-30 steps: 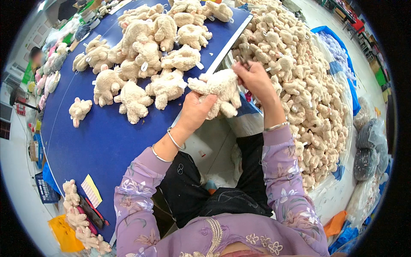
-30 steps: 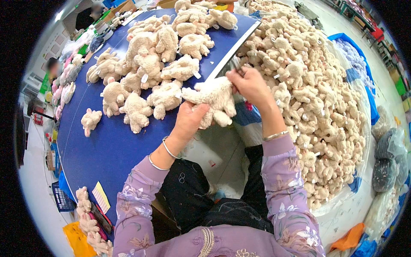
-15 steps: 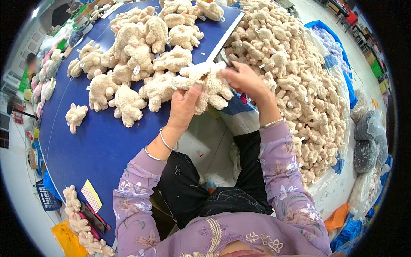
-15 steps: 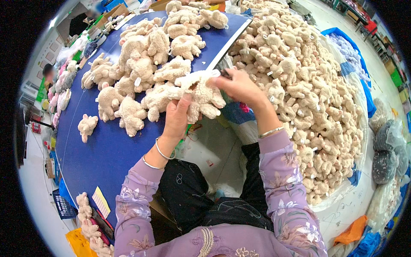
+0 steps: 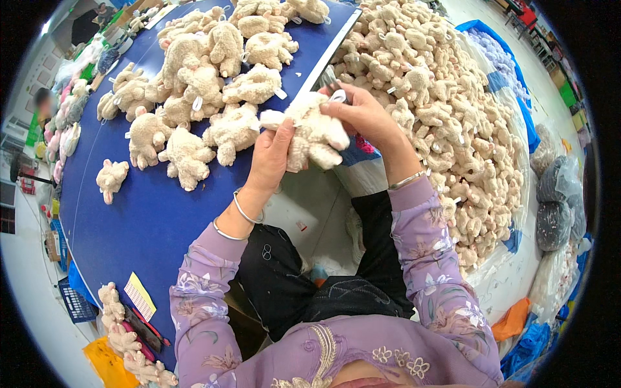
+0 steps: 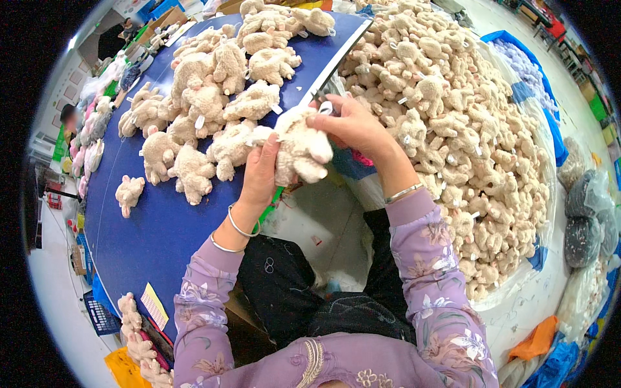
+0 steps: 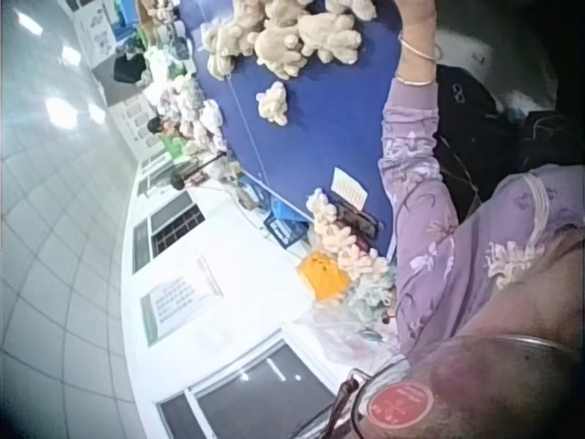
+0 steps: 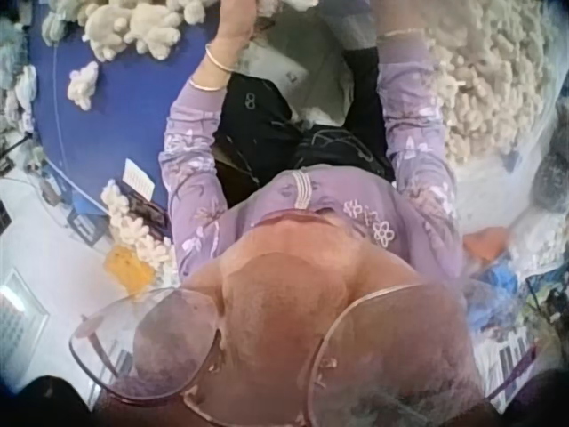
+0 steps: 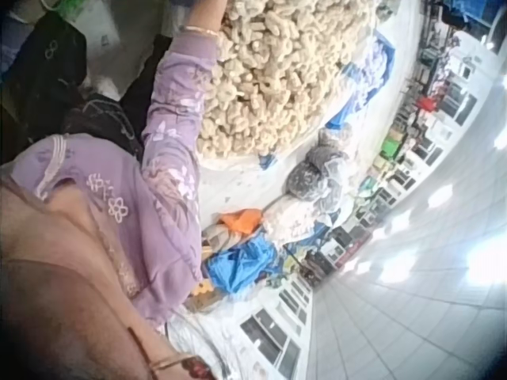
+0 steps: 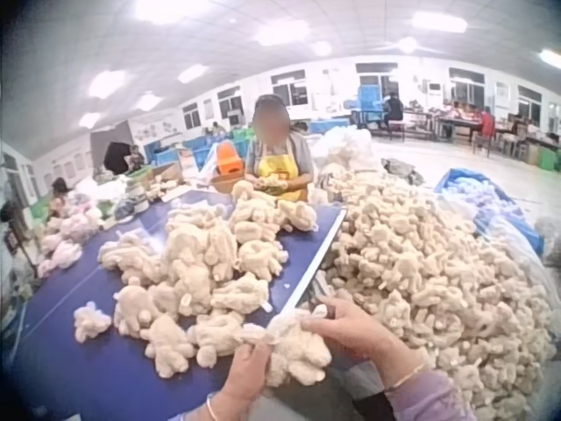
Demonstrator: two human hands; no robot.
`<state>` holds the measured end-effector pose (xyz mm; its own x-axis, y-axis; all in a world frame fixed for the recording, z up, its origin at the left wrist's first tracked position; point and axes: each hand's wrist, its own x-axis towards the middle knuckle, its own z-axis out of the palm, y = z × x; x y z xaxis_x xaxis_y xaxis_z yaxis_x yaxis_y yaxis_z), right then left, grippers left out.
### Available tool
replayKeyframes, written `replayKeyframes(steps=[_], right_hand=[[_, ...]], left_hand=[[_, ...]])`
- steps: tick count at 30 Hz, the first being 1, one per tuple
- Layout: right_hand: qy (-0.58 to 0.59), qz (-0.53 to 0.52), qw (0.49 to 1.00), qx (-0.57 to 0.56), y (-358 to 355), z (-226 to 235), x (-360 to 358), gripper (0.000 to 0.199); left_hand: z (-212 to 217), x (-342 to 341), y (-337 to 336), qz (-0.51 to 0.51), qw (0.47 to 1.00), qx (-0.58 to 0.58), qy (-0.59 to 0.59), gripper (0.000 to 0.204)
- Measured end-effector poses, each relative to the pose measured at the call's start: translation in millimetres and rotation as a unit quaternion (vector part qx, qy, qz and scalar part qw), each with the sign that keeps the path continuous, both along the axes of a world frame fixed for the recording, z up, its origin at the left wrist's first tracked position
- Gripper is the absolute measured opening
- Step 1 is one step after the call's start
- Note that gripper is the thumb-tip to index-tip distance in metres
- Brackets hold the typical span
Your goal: The person repeatedly picks up small stuffed animal toys from a blue table, uses scissors to trim loose threads or fabric from the toys, and places the finished items back on the table. The person handles the toys one at a time and uses the scissors with their right hand.
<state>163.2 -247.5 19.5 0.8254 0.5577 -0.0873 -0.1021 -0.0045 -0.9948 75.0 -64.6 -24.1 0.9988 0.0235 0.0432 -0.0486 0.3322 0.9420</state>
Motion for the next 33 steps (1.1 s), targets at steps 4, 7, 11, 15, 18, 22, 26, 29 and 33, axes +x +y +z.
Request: replayKeyframes(steps=[4,7,11,15,18,22,26,29,33], right_hand=[[0.056,-0.117,0.991,0.006,-8,-7,15,0.031],[-0.024,-0.143,0.988,-0.05,-12,-11,22,0.027],[-0.123,-0.169,0.97,-0.124,-4,-20,18,0.027],[0.006,-0.086,0.993,-0.082,3,-6,3,0.024],[0.049,-0.07,0.996,-0.002,2,-4,4,0.024],[-0.011,-0.112,0.988,-0.101,-9,2,16,0.029],[-0.021,-0.112,0.992,-0.049,-17,-3,19,0.034],[-0.102,-0.056,0.986,-0.119,-16,-3,12,0.029],[-0.05,-0.14,0.987,-0.052,-14,-6,20,0.023]], left_hand=[[6,-1,0,-0.107,0.991,0.004,0.075,0.05],[2,5,1,-0.067,0.977,0.156,0.129,0.056],[-2,-7,-19,-0.02,0.937,0.343,-0.061,0.088],[-8,-12,-22,-0.013,0.948,0.317,0.0,0.063],[-7,-5,-15,-0.033,0.985,0.171,0.005,0.045],[-11,-2,-11,-0.028,0.996,0.081,0.002,0.038],[-6,-4,-14,-0.034,0.999,0.035,-0.002,0.038],[-6,-4,-14,-0.015,1.0,0.007,-0.012,0.036],[-5,0,-10,0.019,0.998,-0.057,0.002,0.032]])
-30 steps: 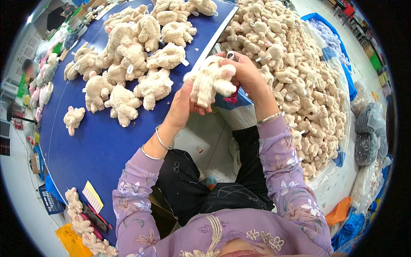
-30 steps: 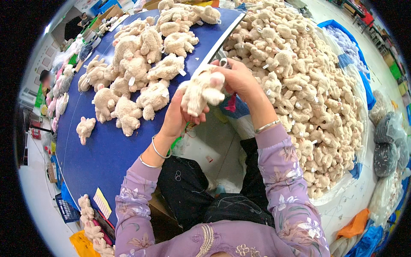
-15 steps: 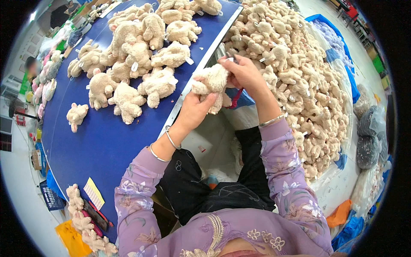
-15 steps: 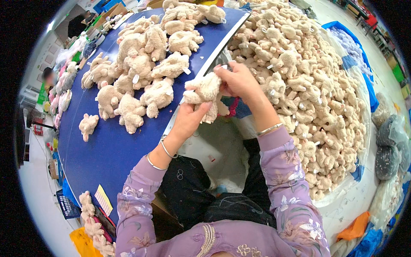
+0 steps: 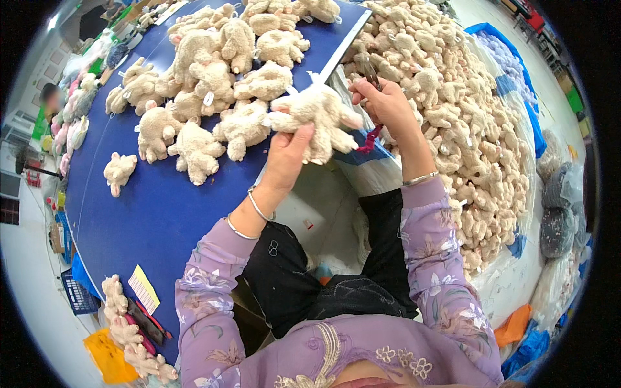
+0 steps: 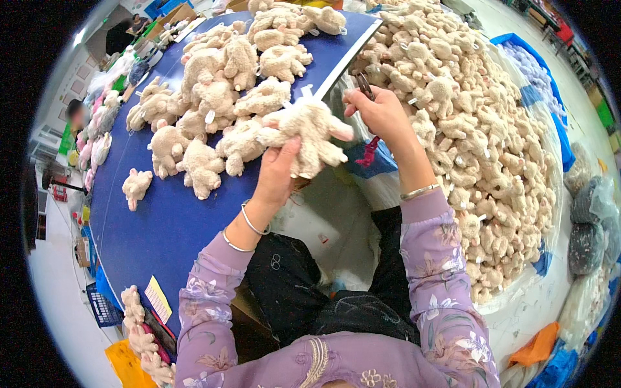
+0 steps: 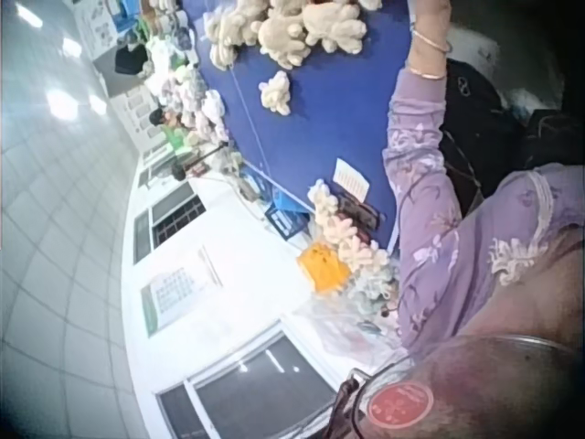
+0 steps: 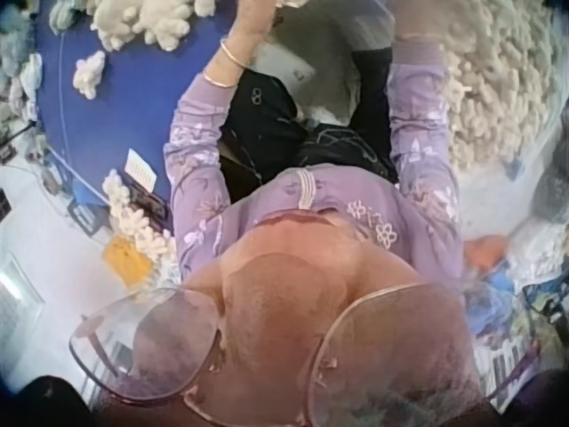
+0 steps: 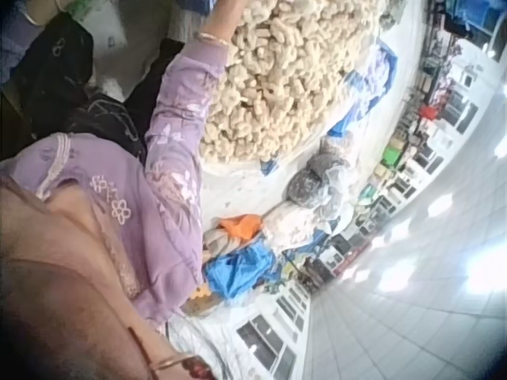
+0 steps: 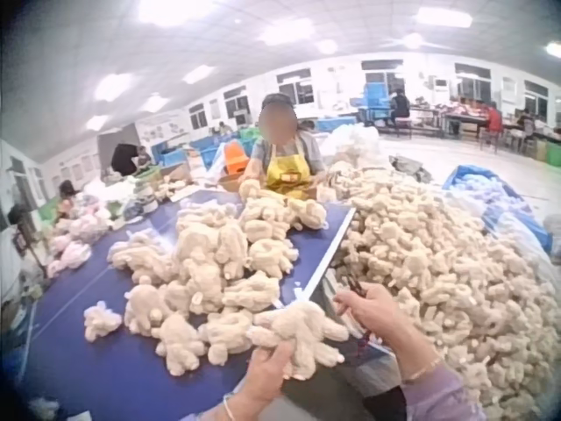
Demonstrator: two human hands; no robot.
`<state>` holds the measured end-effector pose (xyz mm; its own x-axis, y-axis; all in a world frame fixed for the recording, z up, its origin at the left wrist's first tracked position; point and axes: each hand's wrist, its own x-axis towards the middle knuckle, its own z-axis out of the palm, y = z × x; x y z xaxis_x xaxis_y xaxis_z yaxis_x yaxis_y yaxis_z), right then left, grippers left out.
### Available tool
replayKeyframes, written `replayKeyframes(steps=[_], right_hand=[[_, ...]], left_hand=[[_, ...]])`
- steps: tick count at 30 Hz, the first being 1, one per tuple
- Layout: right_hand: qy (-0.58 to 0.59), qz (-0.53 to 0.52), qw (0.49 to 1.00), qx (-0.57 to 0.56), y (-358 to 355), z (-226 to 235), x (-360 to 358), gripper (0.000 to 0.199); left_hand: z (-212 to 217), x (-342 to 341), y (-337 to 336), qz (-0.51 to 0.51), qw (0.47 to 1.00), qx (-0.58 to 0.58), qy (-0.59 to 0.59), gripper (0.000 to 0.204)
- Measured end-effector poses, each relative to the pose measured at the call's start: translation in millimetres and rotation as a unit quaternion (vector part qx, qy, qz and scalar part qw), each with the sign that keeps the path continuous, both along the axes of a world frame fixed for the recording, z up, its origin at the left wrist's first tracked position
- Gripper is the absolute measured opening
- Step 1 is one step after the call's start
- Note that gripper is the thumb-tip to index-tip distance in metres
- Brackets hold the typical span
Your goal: The person repeatedly picks up small stuffed animal toys from a blue table, uses scissors to trim loose threads or fabric from the toys, and places the finished items back on the table. The person handles the toys one at a time and uses the scissors with their right hand.
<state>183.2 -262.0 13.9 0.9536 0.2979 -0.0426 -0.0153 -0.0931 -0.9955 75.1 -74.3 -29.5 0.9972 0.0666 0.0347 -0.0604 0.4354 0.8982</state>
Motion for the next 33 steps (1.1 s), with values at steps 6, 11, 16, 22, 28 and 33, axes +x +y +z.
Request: replayKeyframes(steps=[6,11,16,22,28,33], right_hand=[[-0.121,0.145,0.982,-0.008,-7,10,-15,0.021],[-0.119,0.205,0.972,-0.011,-3,14,-25,0.019],[-0.138,0.187,0.971,-0.062,1,20,-31,0.016],[-0.122,0.204,0.97,-0.048,3,3,-22,0.021],[-0.015,0.164,0.986,-0.007,4,11,-25,0.029],[0.024,0.063,0.996,0.064,9,15,-28,0.029]], left_hand=[[14,2,4,0.065,0.996,-0.055,-0.04,0.031],[9,4,8,0.117,0.992,-0.037,-0.033,0.033],[7,5,10,0.122,0.992,-0.025,-0.033,0.034],[-2,6,14,0.103,0.994,0.018,-0.036,0.036],[0,6,13,0.11,0.993,0.014,-0.046,0.036],[6,3,7,0.111,0.992,0.017,-0.051,0.034]])
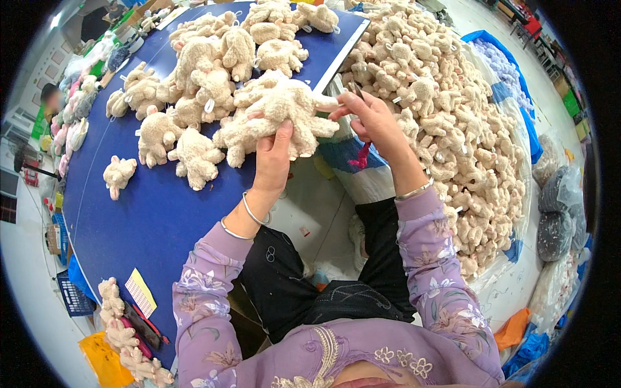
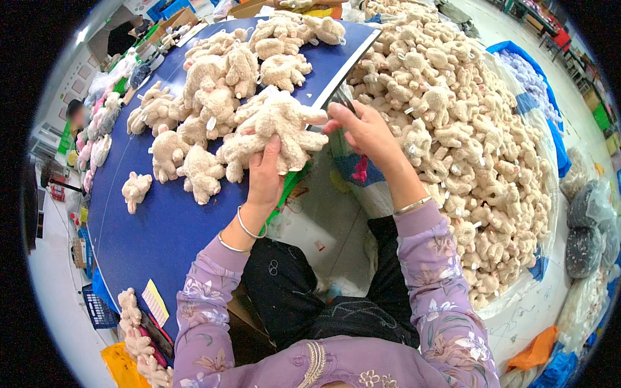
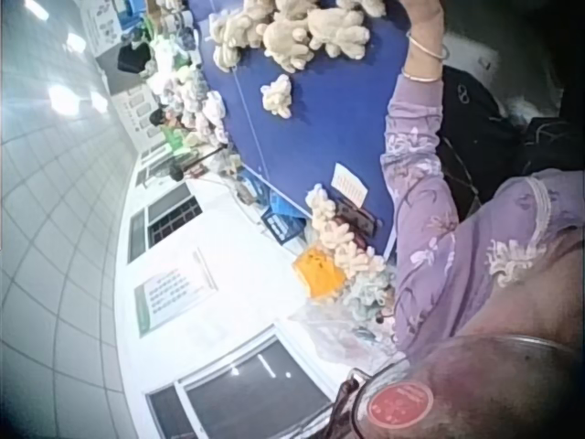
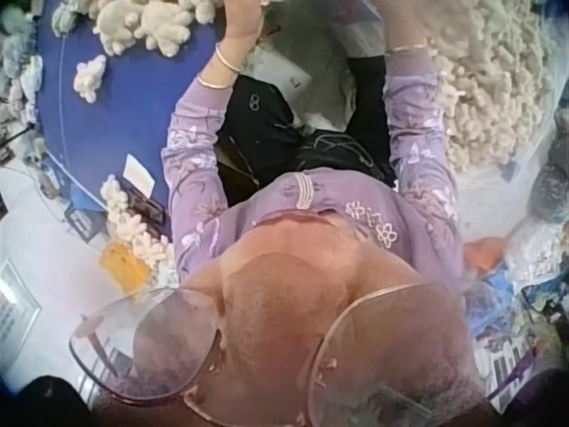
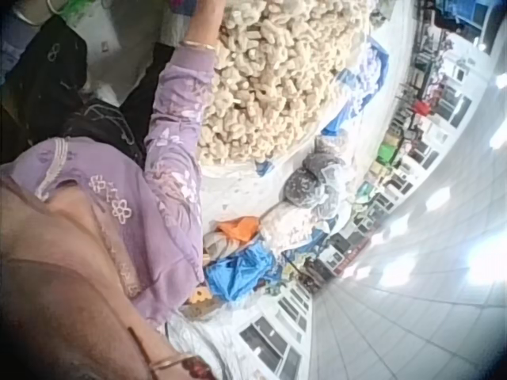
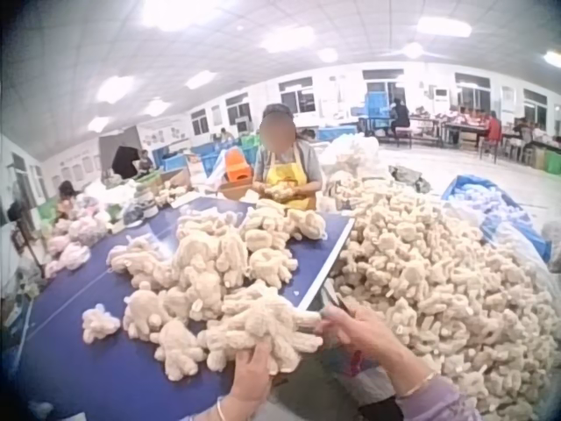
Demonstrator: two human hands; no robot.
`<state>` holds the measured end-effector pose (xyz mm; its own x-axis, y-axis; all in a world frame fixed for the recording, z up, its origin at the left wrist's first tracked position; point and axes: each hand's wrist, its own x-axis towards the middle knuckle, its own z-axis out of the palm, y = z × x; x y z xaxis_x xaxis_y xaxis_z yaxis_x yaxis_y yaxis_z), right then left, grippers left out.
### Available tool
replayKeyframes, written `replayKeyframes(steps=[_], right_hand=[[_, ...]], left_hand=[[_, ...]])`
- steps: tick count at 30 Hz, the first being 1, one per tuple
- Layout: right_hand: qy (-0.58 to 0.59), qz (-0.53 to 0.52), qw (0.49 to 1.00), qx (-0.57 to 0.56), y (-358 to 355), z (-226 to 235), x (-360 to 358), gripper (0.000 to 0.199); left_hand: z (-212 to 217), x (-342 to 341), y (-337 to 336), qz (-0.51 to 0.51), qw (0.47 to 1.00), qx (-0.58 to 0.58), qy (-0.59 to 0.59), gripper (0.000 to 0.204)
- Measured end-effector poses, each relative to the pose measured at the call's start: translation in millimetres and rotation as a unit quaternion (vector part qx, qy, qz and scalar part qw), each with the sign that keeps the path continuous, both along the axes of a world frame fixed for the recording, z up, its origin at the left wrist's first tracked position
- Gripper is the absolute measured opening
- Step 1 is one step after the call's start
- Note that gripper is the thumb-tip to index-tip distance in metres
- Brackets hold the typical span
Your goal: The person repeatedly picks up small stuffed animal toys from a blue table, uses scissors to trim loose threads or fabric from the toys, and places the finished items back on the table. The person handles the toys one at a time and uses the scissors with their right hand.
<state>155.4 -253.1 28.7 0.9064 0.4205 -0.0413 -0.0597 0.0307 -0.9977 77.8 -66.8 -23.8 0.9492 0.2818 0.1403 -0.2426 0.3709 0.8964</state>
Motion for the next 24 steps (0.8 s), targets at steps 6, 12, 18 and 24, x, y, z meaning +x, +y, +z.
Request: replayKeyframes(steps=[6,12,18,24], right_hand=[[-0.031,0.022,0.999,0.016,16,-30,8,0.026],[0.016,-0.018,1.0,-0.014,-2,-21,14,0.026],[-0.034,-0.023,0.998,-0.057,-9,-23,15,0.032],[-0.039,-0.018,0.998,-0.041,-12,-26,18,0.029]], left_hand=[[1,-7,-8,-0.106,0.991,0.082,0.014,0.04],[3,-2,1,-0.098,0.994,0.012,0.054,0.034],[9,-3,-1,-0.095,0.99,0.017,0.105,0.02],[-3,2,2,-0.087,0.995,-0.004,0.052,0.017]])
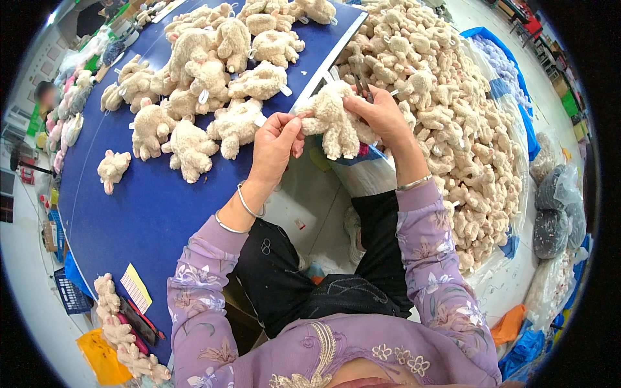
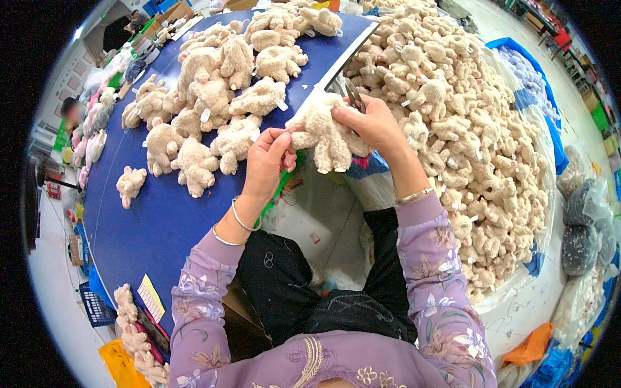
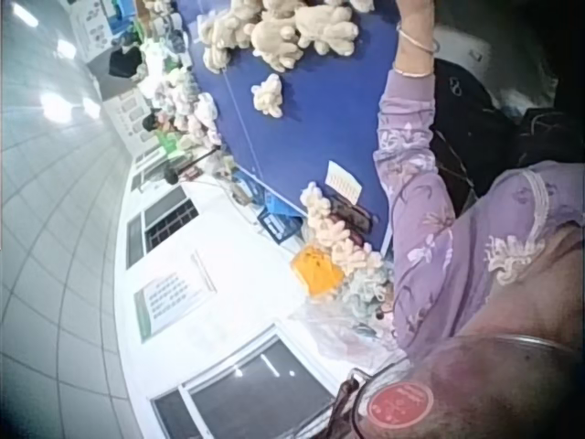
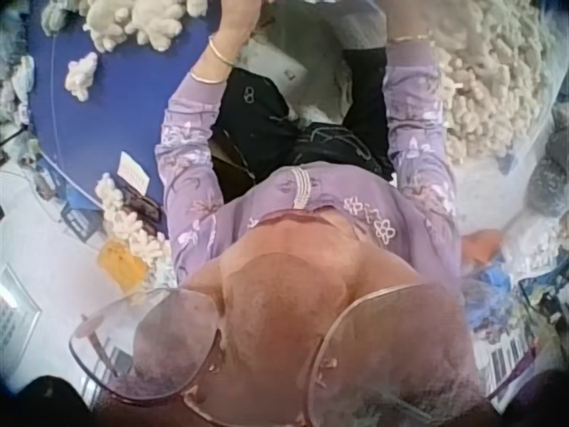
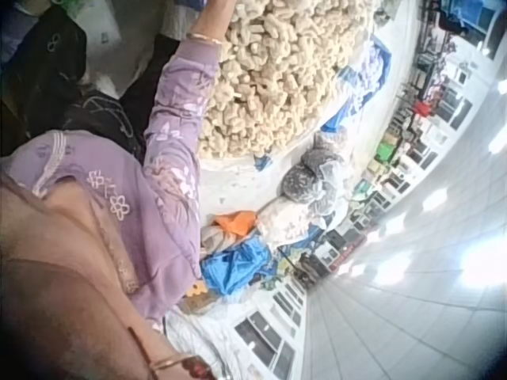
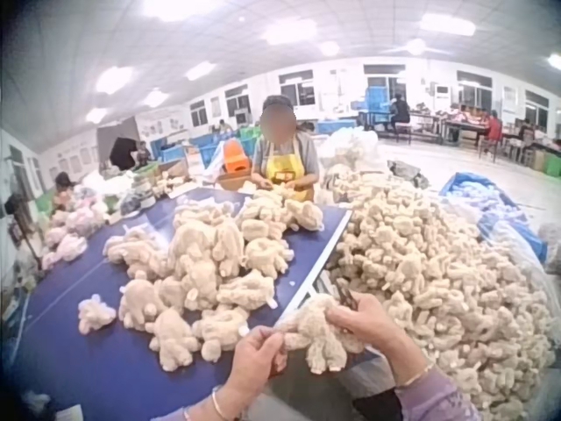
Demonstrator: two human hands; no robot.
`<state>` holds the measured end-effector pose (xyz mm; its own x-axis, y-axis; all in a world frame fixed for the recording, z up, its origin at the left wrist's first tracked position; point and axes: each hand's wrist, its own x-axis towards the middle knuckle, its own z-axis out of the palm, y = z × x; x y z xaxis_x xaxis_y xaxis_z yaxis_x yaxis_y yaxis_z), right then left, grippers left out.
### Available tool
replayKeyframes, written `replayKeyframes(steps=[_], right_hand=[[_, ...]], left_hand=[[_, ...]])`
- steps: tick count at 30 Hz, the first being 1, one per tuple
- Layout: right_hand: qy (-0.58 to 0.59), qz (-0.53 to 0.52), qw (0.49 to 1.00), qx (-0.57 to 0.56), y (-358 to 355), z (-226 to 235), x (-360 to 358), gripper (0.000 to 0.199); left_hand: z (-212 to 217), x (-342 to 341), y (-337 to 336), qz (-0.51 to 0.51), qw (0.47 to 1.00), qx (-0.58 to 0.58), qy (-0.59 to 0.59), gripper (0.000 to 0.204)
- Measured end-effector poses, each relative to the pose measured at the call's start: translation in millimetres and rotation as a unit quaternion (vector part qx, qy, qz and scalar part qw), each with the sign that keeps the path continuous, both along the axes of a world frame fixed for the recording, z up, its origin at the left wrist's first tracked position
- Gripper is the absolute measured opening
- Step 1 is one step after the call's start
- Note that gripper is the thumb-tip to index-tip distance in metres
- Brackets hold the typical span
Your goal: The person repeatedly picks up small stuffed animal toys from a blue table, uses scissors to trim loose threads or fabric from the toys, and places the finished items back on the table. The person handles the toys one at a time and uses the scissors with their right hand.
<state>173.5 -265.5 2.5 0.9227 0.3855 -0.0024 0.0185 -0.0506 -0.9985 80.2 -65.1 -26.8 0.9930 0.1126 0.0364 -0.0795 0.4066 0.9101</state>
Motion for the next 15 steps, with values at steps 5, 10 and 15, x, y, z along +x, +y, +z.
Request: replayKeyframes(steps=[5,10,15], right_hand=[[-0.012,0.025,0.999,-0.045,-4,4,0,0.027],[-0.028,-0.142,0.941,0.305,-41,-24,34,0.032],[0.094,-0.096,0.879,0.458,-41,14,31,0.053]], left_hand=[[2,0,1,-0.015,0.999,0.033,0.017,0.013],[8,-6,-11,0.061,0.983,0.152,-0.087,0.006],[45,-10,10,0.131,0.87,0.433,-0.198,0.014]])
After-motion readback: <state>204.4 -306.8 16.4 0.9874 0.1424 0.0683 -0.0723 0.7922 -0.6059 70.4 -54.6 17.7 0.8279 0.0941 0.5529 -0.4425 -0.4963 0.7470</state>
